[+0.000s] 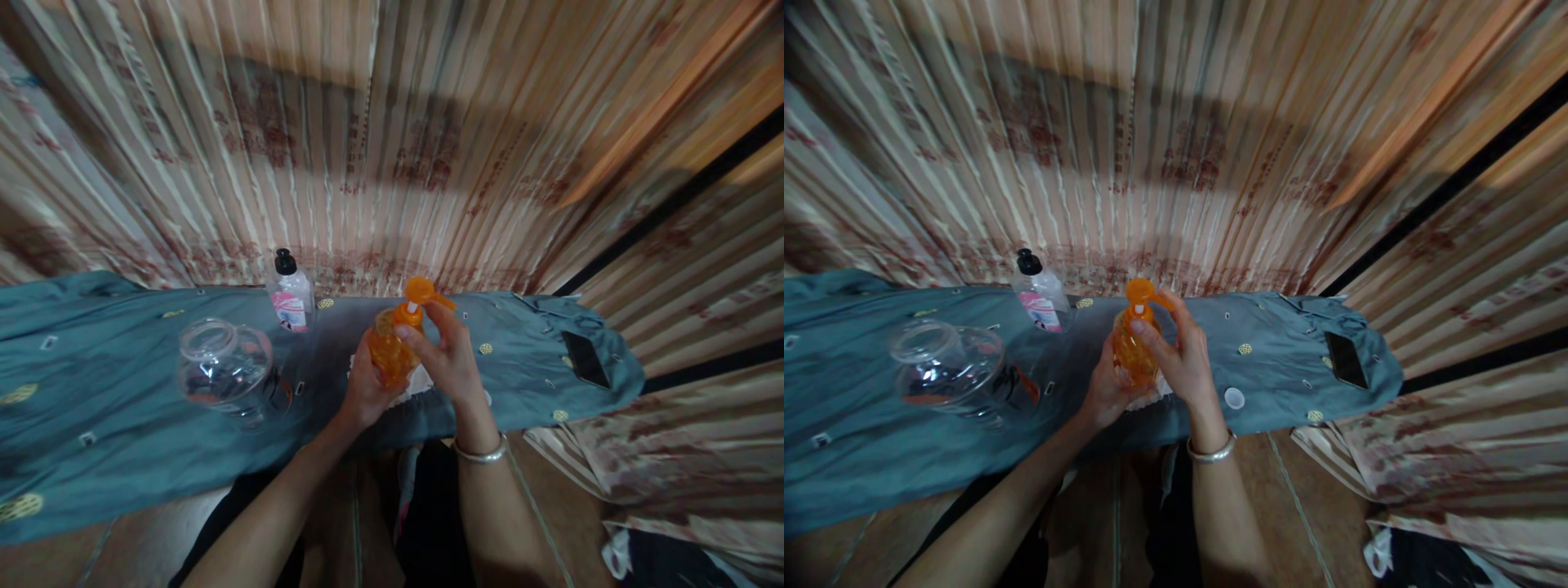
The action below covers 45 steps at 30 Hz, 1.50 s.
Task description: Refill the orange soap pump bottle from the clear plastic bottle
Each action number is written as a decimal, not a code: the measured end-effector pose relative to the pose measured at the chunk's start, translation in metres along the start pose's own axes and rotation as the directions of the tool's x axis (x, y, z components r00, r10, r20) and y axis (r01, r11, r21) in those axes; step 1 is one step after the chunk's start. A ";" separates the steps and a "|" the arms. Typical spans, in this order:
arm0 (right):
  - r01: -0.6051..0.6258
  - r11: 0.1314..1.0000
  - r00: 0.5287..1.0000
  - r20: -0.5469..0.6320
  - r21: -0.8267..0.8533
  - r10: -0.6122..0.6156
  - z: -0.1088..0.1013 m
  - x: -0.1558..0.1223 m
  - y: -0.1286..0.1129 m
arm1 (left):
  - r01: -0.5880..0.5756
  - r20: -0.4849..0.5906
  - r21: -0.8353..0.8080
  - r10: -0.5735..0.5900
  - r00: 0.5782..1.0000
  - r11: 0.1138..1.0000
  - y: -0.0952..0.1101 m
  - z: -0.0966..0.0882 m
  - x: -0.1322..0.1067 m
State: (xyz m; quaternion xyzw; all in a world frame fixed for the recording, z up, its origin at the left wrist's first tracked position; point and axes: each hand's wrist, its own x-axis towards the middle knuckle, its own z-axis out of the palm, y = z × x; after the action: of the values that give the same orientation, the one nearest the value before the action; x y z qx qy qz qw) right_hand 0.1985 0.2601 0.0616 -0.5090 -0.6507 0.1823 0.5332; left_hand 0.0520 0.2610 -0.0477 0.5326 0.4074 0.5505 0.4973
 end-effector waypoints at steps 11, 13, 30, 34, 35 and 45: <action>-0.182 0.662 0.835 0.241 -0.727 0.494 0.007 -0.001 0.077 | 0.018 -0.089 0.057 -0.013 0.996 0.998 0.000 -0.012 0.004; -0.175 0.641 0.810 0.261 -0.748 0.525 0.012 -0.006 0.082 | 0.023 -0.101 0.080 -0.015 0.995 0.997 0.003 -0.018 0.005; -0.223 0.587 0.811 0.186 -0.778 0.554 -0.011 0.004 0.090 | 0.058 -0.214 0.240 -0.005 0.977 0.969 0.022 -0.042 0.011; -0.209 0.676 0.820 0.251 -0.706 0.515 -0.015 0.003 0.090 | 0.055 -0.207 0.245 -0.003 0.978 0.968 0.025 -0.041 0.011; -0.195 0.710 0.817 0.288 -0.676 0.499 -0.012 0.002 0.090 | 0.054 -0.208 0.246 -0.002 0.978 0.968 0.026 -0.040 0.011; -0.197 0.795 0.838 0.323 -0.573 0.440 0.022 -0.012 0.104 | 0.072 -0.199 0.244 -0.023 0.980 0.967 0.020 -0.036 0.012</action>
State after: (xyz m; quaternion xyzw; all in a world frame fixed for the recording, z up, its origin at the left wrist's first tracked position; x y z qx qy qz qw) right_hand 0.2273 0.2998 -0.0336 -0.6832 -0.6801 0.2000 0.1752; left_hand 0.0151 0.2722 -0.0293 0.5248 0.5329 0.5319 0.3971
